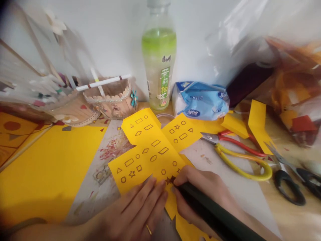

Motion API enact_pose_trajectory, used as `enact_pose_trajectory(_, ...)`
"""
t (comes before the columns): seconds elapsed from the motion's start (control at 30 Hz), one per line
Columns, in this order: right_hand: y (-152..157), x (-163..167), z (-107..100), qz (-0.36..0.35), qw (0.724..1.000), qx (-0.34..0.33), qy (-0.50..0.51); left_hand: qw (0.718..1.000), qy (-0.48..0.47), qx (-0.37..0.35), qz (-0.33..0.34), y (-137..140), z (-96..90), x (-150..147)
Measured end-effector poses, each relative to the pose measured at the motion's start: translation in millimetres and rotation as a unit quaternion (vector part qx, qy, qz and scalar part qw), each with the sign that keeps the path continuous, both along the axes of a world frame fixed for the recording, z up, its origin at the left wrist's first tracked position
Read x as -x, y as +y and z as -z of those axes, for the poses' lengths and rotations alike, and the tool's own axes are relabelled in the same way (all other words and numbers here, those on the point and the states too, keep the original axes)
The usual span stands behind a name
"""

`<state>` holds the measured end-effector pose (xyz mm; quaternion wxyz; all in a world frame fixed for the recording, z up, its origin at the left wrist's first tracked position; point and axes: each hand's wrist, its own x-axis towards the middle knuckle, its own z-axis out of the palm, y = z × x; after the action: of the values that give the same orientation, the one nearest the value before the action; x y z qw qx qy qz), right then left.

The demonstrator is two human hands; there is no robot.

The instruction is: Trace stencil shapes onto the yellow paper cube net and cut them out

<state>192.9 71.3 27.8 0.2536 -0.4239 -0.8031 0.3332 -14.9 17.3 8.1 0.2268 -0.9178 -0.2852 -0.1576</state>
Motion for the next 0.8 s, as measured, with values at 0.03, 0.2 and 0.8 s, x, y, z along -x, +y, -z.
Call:
enact_pose_trajectory(0.03, -0.9, 0.8, 0.6, 0.002, 1.000, -0.007, 0.004, 1.000, 0.000, 0.002, 0.000, -0.2, 0.1, 0.1)
enact_pose_trajectory(0.2, -1.4, 2.0, 3.3, -0.017, 0.999, -0.037, -0.010, 1.000, 0.002, 0.008, -0.001, 0.5, -1.3, 0.8)
enact_pose_trajectory(0.8, -3.7, -1.4, 8.8, -0.049, 0.997, -0.053, 0.017, 1.000, 0.020, 0.008, 0.001, 3.2, -6.2, 0.8)
